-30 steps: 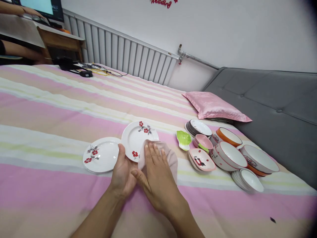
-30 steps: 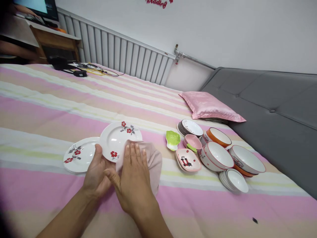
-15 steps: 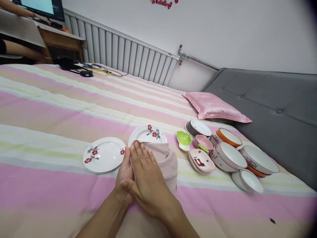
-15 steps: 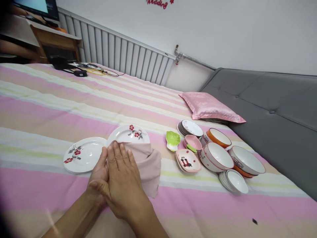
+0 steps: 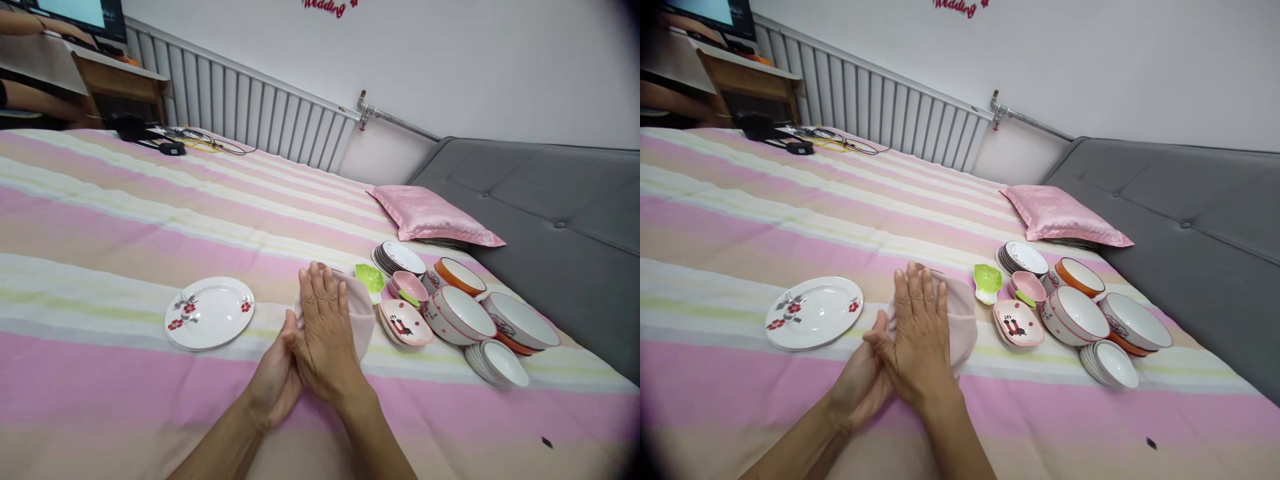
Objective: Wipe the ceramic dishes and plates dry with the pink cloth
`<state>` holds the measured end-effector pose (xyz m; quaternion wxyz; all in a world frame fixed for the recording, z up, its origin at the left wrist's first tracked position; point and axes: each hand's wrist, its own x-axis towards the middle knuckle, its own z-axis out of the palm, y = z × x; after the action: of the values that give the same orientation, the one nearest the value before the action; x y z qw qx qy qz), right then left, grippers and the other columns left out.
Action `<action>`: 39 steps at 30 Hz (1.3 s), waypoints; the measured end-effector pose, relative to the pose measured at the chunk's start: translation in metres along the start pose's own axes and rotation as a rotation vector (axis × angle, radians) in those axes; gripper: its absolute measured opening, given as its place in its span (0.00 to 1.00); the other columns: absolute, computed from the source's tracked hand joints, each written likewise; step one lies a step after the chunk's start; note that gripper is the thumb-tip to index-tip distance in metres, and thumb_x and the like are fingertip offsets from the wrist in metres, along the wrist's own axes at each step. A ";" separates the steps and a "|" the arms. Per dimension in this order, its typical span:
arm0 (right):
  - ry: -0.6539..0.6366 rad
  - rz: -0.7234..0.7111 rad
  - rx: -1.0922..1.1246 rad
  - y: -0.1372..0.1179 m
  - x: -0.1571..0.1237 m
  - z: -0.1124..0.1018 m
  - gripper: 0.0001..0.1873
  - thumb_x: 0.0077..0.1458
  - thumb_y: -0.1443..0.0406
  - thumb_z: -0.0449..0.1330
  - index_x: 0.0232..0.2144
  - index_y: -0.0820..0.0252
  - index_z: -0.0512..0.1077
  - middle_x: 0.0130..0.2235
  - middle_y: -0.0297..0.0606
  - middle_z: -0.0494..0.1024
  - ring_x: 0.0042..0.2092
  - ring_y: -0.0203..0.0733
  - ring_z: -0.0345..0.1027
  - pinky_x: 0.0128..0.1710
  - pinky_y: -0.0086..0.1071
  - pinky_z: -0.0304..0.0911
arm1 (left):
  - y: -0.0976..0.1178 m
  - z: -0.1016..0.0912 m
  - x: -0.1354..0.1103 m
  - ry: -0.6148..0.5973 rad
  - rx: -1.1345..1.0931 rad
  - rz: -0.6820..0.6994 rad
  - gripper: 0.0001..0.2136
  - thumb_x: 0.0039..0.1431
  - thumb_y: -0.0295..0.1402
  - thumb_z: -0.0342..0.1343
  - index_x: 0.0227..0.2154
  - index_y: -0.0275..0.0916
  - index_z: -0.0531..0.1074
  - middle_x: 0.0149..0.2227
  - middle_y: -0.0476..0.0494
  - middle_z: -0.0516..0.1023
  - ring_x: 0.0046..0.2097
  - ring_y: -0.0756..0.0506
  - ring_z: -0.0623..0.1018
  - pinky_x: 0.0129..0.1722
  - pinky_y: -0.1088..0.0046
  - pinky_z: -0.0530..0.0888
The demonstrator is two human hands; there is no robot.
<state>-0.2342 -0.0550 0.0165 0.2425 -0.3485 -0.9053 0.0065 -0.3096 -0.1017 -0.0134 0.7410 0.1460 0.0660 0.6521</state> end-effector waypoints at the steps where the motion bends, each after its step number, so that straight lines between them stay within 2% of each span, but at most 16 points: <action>1: 0.014 0.020 -0.002 0.002 0.000 0.000 0.34 0.60 0.51 0.39 0.63 0.59 0.38 0.66 0.36 0.35 0.65 0.46 0.22 0.62 0.50 0.27 | 0.000 0.000 0.000 0.009 0.007 -0.006 0.23 0.63 0.44 0.35 0.58 0.44 0.56 0.62 0.48 0.55 0.64 0.44 0.50 0.62 0.62 0.46; 4: 0.073 0.077 0.007 0.007 0.000 -0.002 0.30 0.60 0.51 0.38 0.62 0.55 0.45 0.65 0.35 0.43 0.65 0.47 0.26 0.61 0.52 0.27 | 0.001 0.000 -0.002 0.042 0.050 -0.043 0.22 0.63 0.42 0.37 0.58 0.43 0.58 0.60 0.46 0.60 0.63 0.44 0.54 0.61 0.63 0.50; 7: 0.146 0.124 0.033 0.015 -0.001 -0.005 0.30 0.60 0.50 0.36 0.59 0.55 0.52 0.60 0.39 0.55 0.63 0.49 0.37 0.60 0.52 0.30 | 0.002 0.002 -0.003 0.078 0.091 -0.085 0.22 0.63 0.43 0.39 0.57 0.43 0.58 0.58 0.44 0.64 0.61 0.42 0.57 0.60 0.61 0.55; 10: 0.199 0.180 0.059 0.023 0.000 -0.008 0.28 0.60 0.50 0.37 0.56 0.54 0.57 0.53 0.42 0.63 0.56 0.50 0.51 0.57 0.50 0.43 | 0.002 0.004 -0.004 0.123 0.106 -0.107 0.23 0.61 0.44 0.42 0.57 0.42 0.60 0.56 0.44 0.67 0.60 0.42 0.60 0.59 0.63 0.57; 13: 0.223 0.256 0.077 0.030 0.001 -0.009 0.23 0.61 0.54 0.39 0.53 0.53 0.61 0.48 0.41 0.67 0.50 0.48 0.57 0.50 0.47 0.53 | 0.001 0.004 -0.004 0.149 0.090 -0.113 0.23 0.61 0.44 0.43 0.56 0.40 0.61 0.55 0.44 0.69 0.60 0.42 0.61 0.59 0.64 0.58; 17: 0.288 0.327 0.117 0.036 0.002 -0.008 0.21 0.62 0.59 0.39 0.52 0.56 0.62 0.44 0.43 0.69 0.47 0.48 0.59 0.46 0.45 0.56 | 0.002 0.003 -0.003 0.167 0.071 -0.076 0.22 0.61 0.43 0.44 0.55 0.40 0.62 0.56 0.44 0.68 0.60 0.43 0.61 0.59 0.64 0.58; 22: 0.341 0.420 0.214 0.038 0.003 0.001 0.20 0.62 0.60 0.40 0.52 0.58 0.61 0.47 0.47 0.68 0.48 0.48 0.61 0.44 0.43 0.58 | 0.008 0.004 -0.001 0.221 0.031 0.008 0.22 0.60 0.42 0.46 0.55 0.38 0.62 0.57 0.43 0.66 0.60 0.42 0.60 0.59 0.64 0.58; 27: 0.302 0.509 0.326 0.030 0.004 0.009 0.21 0.60 0.61 0.41 0.52 0.63 0.60 0.50 0.51 0.68 0.50 0.51 0.62 0.44 0.42 0.57 | 0.014 0.007 0.002 0.245 -0.021 0.124 0.24 0.60 0.43 0.46 0.57 0.40 0.59 0.57 0.43 0.66 0.60 0.42 0.61 0.59 0.63 0.58; 30: 0.223 0.596 0.381 0.022 0.004 0.012 0.21 0.60 0.60 0.40 0.50 0.64 0.60 0.46 0.53 0.71 0.46 0.54 0.65 0.40 0.42 0.57 | 0.017 0.010 0.004 0.229 -0.042 0.221 0.24 0.60 0.43 0.45 0.58 0.41 0.57 0.57 0.44 0.66 0.60 0.43 0.61 0.59 0.65 0.58; 34: 0.126 0.666 0.510 0.013 0.004 0.016 0.16 0.58 0.58 0.43 0.43 0.61 0.61 0.38 0.48 0.74 0.39 0.54 0.67 0.34 0.40 0.57 | 0.020 0.013 0.005 0.272 -0.011 0.328 0.24 0.61 0.43 0.44 0.59 0.43 0.55 0.57 0.46 0.66 0.59 0.45 0.62 0.60 0.67 0.57; 39: 0.183 0.690 0.738 0.011 0.001 0.029 0.10 0.56 0.57 0.46 0.33 0.57 0.62 0.34 0.41 0.74 0.38 0.47 0.68 0.34 0.35 0.59 | 0.020 0.013 0.004 0.309 0.074 0.340 0.24 0.60 0.45 0.43 0.58 0.42 0.57 0.56 0.46 0.67 0.60 0.45 0.61 0.59 0.69 0.57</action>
<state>-0.2415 -0.0413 -0.0107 0.4114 -0.5174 -0.6499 0.3750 -0.3240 -0.0976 0.0049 0.5956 0.0807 0.1770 0.7794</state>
